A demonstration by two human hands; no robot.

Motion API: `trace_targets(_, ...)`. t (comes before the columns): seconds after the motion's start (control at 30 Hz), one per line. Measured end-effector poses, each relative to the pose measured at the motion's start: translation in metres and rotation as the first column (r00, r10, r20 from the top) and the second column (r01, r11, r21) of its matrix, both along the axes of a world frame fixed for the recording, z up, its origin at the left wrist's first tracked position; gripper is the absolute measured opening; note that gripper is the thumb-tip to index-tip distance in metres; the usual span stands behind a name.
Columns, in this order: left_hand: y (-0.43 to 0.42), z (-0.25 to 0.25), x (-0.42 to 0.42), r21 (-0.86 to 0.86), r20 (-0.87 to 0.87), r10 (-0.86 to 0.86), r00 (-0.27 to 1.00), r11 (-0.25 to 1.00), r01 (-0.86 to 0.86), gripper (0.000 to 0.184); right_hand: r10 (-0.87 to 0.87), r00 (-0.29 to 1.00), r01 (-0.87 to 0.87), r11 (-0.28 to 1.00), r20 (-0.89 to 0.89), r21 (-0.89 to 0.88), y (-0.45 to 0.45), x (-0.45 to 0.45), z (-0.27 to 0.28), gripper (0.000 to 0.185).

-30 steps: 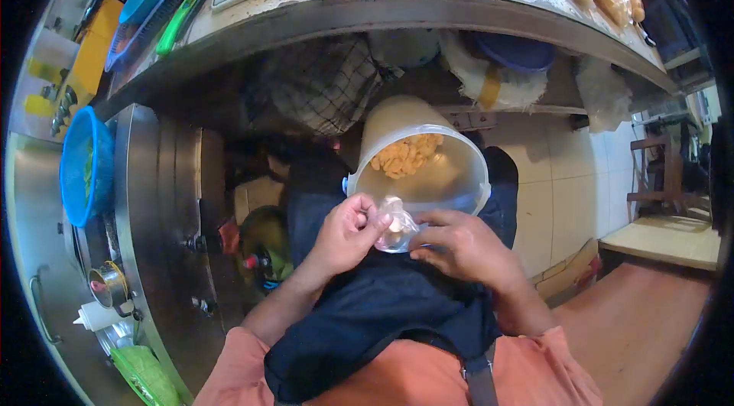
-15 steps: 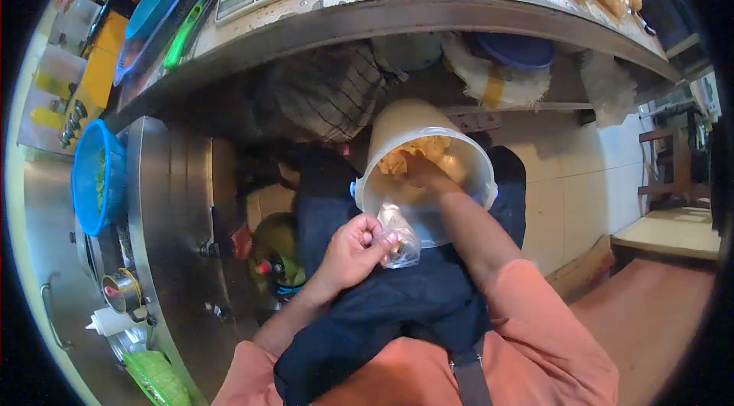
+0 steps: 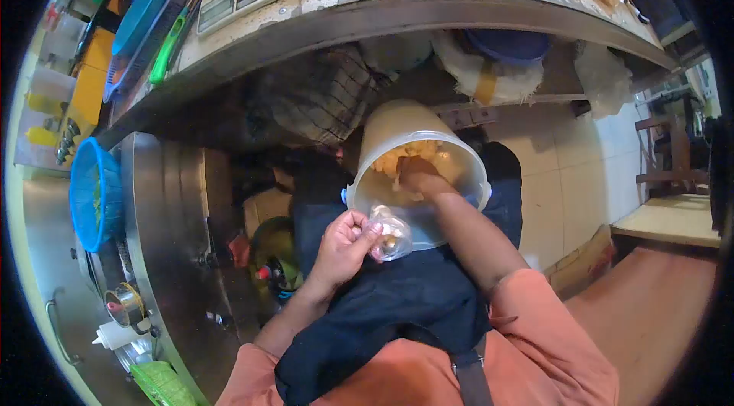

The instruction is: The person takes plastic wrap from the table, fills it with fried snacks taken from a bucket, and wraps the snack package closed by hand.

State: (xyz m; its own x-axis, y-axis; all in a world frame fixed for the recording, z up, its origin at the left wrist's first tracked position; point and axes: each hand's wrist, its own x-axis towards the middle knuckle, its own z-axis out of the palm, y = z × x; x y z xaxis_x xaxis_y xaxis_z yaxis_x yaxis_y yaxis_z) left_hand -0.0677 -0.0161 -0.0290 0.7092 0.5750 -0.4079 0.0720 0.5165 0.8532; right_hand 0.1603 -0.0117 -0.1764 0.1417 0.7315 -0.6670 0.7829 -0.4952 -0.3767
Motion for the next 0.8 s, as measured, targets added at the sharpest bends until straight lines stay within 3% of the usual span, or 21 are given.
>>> trace_targets(0.1,0.001,0.001,0.005,-0.053,0.006,0.041,0.999,0.998,-0.04,0.013,-0.134,0.991,0.129,0.98,0.024,0.15,-0.005,0.008,0.021,0.036)
trace_targets(0.13,0.0,-0.001,0.006,-0.055,0.011,0.044,0.999,0.998,-0.043,0.013,-0.292,0.926,0.337,0.924,-0.239,0.179,-0.012,0.011,0.039,0.034)
trace_targets(0.17,0.0,-0.004,0.008,-0.041,0.031,0.059,0.998,0.998,-0.058,0.012,-0.407,0.773,0.532,0.833,-0.486,0.149,-0.02,0.014,0.057,0.031)
trace_targets(0.2,0.001,-0.006,0.011,-0.024,0.053,0.075,0.996,0.997,-0.074,0.012,-0.404,0.778,0.528,0.836,-0.482,0.152,-0.027,0.018,0.072,0.031)
trace_targets(0.27,0.002,-0.005,0.017,-0.039,0.049,0.09,0.995,0.995,-0.089,0.012,-0.481,0.339,0.696,0.706,-0.808,-0.129,-0.044,0.023,0.1,0.024)
trace_targets(0.3,0.003,-0.005,0.021,-0.052,0.04,0.102,0.994,0.994,-0.1,0.011,-0.483,0.345,0.695,0.708,-0.805,-0.127,-0.053,0.024,0.113,0.024)
trace_targets(0.37,0.004,-0.012,0.027,-0.059,0.05,0.108,0.993,0.993,-0.105,0.011,-0.337,-0.016,0.764,0.603,-0.941,-0.229,-0.068,0.022,0.14,0.02)
trace_targets(0.57,0.007,-0.02,0.054,-0.207,0.155,0.172,0.973,0.969,-0.138,0.01,-0.228,-0.05,0.776,0.603,-0.972,-0.182,-0.08,0.008,0.174,0.022)
trace_targets(0.67,0.006,-0.026,0.06,-0.282,0.224,0.242,0.944,0.943,-0.175,0.011,-0.258,0.368,0.73,0.675,-0.893,0.106,-0.081,0.0,0.172,0.018)
trace_targets(0.8,0.005,-0.025,0.057,-0.317,0.24,0.248,0.938,0.934,-0.166,0.012,-0.219,0.424,0.762,0.61,-0.879,0.215,-0.085,-0.008,0.171,0.017)
